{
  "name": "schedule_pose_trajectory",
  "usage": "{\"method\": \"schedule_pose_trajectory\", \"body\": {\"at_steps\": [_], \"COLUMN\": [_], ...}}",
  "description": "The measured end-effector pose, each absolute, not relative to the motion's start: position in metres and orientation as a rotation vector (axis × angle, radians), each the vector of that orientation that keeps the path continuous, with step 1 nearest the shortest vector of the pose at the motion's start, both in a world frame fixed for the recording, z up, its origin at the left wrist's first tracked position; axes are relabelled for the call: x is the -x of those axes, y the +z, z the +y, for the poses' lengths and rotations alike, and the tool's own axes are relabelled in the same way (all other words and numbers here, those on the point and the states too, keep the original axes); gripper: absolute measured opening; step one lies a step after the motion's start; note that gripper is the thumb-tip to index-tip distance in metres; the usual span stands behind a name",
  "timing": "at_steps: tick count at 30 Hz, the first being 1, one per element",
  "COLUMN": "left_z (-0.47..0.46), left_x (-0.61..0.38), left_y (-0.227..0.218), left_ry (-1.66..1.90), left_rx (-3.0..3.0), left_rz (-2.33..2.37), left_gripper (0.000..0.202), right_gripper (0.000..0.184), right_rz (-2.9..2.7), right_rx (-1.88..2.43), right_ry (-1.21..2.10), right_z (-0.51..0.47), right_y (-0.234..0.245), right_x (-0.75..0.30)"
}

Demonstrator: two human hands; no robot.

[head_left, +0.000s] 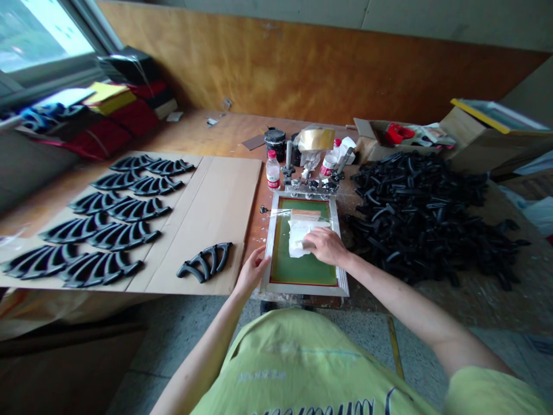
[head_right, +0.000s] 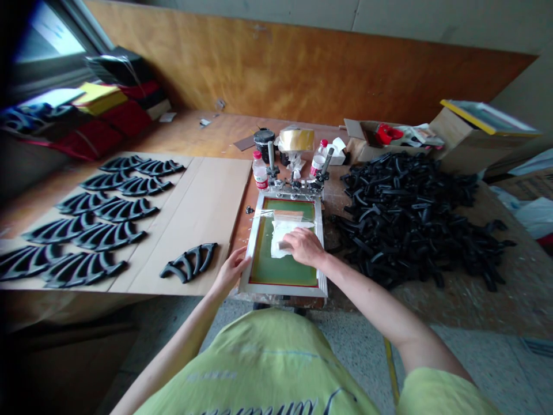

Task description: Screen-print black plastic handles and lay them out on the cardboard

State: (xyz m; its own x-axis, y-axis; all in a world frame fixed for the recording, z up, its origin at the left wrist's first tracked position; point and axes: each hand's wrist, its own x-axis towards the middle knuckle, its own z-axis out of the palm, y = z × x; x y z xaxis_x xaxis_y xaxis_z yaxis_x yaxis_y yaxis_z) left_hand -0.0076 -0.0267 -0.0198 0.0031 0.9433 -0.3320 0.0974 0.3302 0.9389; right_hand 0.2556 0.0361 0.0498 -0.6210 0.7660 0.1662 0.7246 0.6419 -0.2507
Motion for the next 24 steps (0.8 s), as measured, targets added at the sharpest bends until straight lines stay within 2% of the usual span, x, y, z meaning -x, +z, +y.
{"method": "schedule_pose_trajectory", "body": {"at_steps": [4,6,9,12,15,17,21,24], "left_z": [-0.028,-0.026,-0.015,0.015,0.055,0.075,0.067,0.018], "left_x": [0.008,0.007,0.004,-0.004,-0.013,-0.019,-0.034,-0.05], "left_y": [0.017,0.042,0.08,0.117,0.147,0.161,0.155,0.119], "left_ry": [0.909,0.952,1.086,1.308,1.455,1.473,1.566,1.231], "left_rx": [-0.928,-0.872,-0.831,-0.923,-1.066,-1.117,-1.04,-0.911], "left_rz": [1.339,1.301,1.23,1.122,1.007,0.97,1.012,1.123], "left_gripper": [0.087,0.082,0.059,0.053,0.05,0.048,0.048,0.054], "right_gripper": [0.051,0.058,0.046,0.037,0.03,0.028,0.018,0.014], "right_rz": [-2.37,-2.232,-1.89,-1.712,-1.877,-2.073,-2.312,-2.199], "right_rx": [1.465,1.549,1.666,1.842,1.85,1.779,1.882,1.992], "right_ry": [0.168,0.118,0.121,0.275,0.466,0.451,0.292,0.326], "right_z": [0.077,0.095,0.107,0.098,0.07,0.05,0.031,0.02], "right_y": [0.085,0.1,0.106,0.083,0.042,0.019,0.004,0.013], "right_x": [-0.249,-0.265,-0.314,-0.352,-0.341,-0.315,-0.271,-0.254]}}
